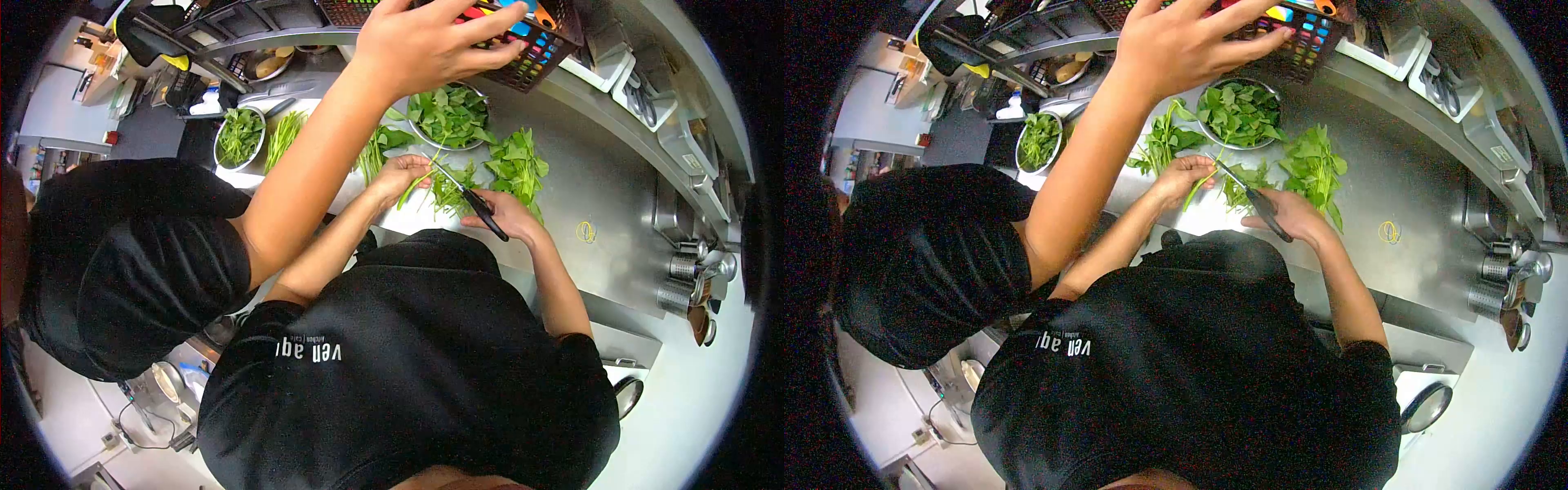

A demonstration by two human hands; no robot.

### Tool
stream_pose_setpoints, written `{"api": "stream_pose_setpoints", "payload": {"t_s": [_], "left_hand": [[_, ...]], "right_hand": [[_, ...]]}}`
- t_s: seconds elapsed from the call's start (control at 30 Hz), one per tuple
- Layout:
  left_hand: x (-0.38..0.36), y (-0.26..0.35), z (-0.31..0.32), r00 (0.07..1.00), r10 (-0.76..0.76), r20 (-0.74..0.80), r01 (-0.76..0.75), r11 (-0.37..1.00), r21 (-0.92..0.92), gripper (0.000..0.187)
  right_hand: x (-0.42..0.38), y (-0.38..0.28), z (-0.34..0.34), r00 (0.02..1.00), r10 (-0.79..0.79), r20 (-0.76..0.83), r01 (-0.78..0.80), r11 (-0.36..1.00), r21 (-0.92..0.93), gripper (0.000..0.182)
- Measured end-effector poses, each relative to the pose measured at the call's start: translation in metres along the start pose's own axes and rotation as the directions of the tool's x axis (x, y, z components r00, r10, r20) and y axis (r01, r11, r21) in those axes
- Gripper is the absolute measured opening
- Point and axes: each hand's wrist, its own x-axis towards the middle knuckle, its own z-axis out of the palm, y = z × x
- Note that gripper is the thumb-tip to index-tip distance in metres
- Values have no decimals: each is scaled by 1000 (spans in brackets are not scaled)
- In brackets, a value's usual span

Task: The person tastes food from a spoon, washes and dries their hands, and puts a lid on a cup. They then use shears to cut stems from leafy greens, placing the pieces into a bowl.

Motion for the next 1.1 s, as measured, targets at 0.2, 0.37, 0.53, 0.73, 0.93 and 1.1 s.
{"api": "stream_pose_setpoints", "payload": {"t_s": [0.2,0.37,0.53,0.73,0.93,1.1], "left_hand": [[-7,-2,0,997,-12,-70,7,997,-72,13],[-12,-6,-3,993,-18,-113,16,1000,-14,15],[-17,-12,-4,990,-16,-142,17,1000,5,15],[-29,-7,14,988,-21,-152,7,995,-97,20],[-25,-11,23,994,11,-112,-6,999,50,26],[-17,-26,18,997,56,-59,-50,994,99,24]], "right_hand": [[1,-7,-5,999,-34,13,36,989,-144,64],[0,-12,-6,998,-44,37,51,971,-233,65],[3,-10,-8,993,-118,8,115,940,-320,64],[-2,-11,-6,994,-106,-24,93,945,-313,60],[-8,-3,-5,987,-158,-33,133,914,-382,60],[-10,0,1,982,-176,-63,135,901,-412,56]]}}
